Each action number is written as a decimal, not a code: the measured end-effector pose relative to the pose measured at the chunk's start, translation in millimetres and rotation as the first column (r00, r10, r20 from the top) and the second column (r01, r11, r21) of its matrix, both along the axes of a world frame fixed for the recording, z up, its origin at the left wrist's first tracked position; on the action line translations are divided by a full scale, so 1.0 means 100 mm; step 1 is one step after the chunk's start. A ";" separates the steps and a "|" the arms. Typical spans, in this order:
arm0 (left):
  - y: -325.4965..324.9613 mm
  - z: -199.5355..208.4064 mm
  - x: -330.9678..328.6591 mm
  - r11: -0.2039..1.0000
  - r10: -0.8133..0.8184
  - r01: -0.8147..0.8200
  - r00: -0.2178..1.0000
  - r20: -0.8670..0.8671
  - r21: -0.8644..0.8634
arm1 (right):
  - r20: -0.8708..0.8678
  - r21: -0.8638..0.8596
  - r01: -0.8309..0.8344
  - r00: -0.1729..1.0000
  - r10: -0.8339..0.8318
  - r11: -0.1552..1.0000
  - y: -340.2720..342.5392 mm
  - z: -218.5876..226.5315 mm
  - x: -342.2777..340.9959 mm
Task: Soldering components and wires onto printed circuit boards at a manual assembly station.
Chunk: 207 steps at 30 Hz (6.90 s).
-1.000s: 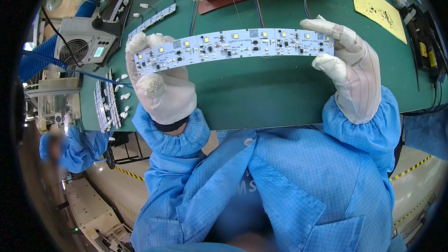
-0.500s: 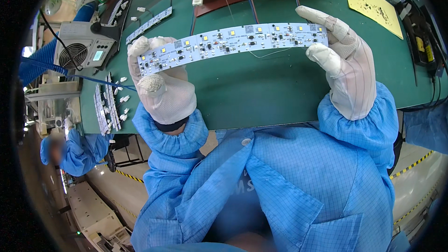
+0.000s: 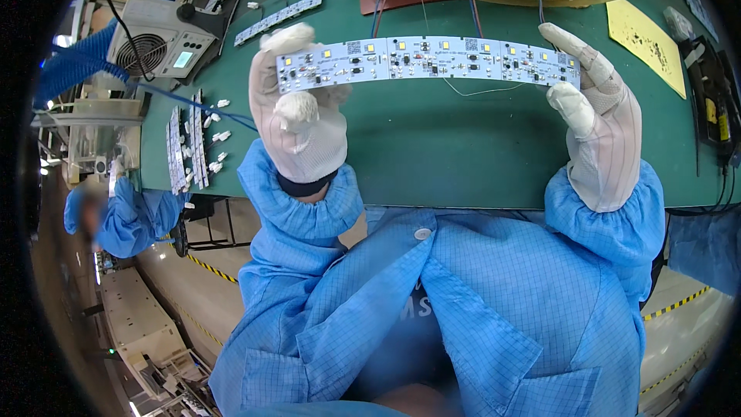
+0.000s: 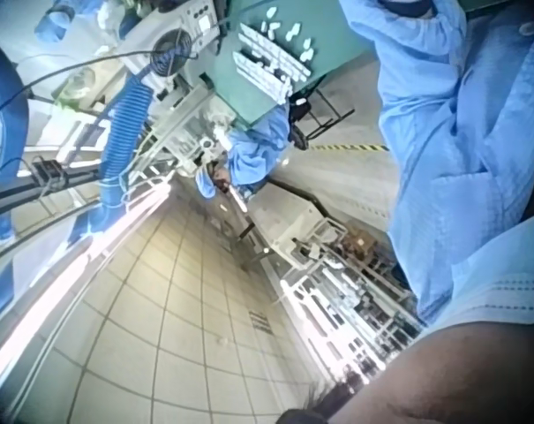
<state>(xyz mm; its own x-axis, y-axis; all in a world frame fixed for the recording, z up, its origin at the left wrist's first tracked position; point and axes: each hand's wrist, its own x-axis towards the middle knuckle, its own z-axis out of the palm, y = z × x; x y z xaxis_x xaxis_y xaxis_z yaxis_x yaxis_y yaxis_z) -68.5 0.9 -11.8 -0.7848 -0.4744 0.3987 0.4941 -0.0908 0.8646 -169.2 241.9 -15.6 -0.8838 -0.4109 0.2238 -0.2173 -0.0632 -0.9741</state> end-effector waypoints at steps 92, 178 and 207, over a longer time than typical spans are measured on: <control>0.53 -0.10 -0.47 0.724 -0.183 0.260 0.966 0.185 -0.639 | 0.211 -0.360 -0.067 0.966 0.151 0.930 0.16 -0.22 -0.02; 0.51 -0.10 -0.44 0.520 -0.238 0.280 0.955 0.177 -0.807 | -0.035 -0.419 -0.207 0.977 0.212 0.884 0.21 -0.31 -0.01; 0.54 -0.10 -0.43 0.566 -0.276 0.293 0.948 0.157 -0.771 | -0.009 -0.348 -0.161 0.986 0.168 0.923 0.20 -0.24 0.02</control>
